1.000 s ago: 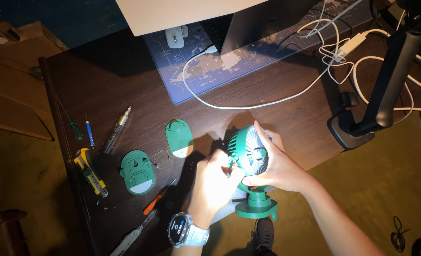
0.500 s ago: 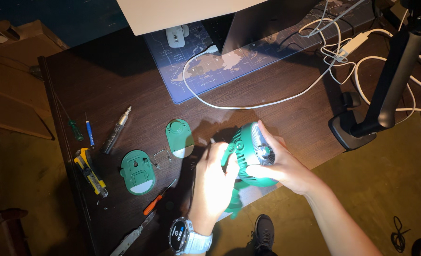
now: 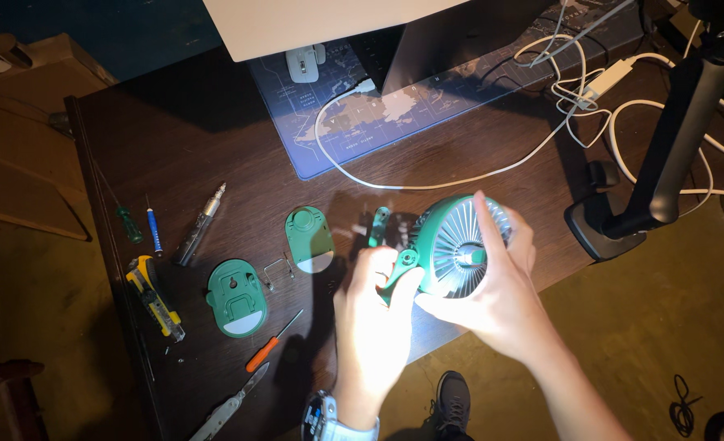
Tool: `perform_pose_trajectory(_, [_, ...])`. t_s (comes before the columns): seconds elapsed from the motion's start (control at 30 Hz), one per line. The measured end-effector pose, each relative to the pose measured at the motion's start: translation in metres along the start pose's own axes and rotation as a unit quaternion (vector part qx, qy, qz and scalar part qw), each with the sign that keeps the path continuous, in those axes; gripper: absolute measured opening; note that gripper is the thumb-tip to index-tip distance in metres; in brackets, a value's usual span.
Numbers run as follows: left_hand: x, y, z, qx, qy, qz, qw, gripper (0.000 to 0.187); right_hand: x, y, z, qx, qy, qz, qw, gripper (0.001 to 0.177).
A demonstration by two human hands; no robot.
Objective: The person disassembles a small green electric fan on a desk. They remove the base, unscrew and detach the rear cover, then use a knife and screwdriver to pry off the front grille and remove the fan blade. The components are placed on the desk.
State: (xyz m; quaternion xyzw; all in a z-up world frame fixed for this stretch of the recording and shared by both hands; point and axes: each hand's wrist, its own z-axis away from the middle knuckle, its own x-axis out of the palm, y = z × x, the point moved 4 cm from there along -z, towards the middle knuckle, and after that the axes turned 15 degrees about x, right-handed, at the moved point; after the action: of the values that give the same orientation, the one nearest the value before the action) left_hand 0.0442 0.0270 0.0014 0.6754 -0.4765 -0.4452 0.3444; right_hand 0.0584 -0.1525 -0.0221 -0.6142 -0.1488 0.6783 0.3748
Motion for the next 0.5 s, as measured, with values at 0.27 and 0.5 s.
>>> perform_pose_trajectory(0.27, [0.021, 0.010, 0.030, 0.000, 0.097, 0.049, 0.994, 0.017, 0.001, 0.017, 0.027, -0.181, 0.245, 0.019, 0.952, 0.165])
perform_pose_trajectory(0.5, [0.027, 0.006, 0.048, 0.027, 0.050, 0.038, 0.998, 0.008, 0.009, 0.051, 0.034, -0.170, 0.278, -0.010, 0.945, 0.167])
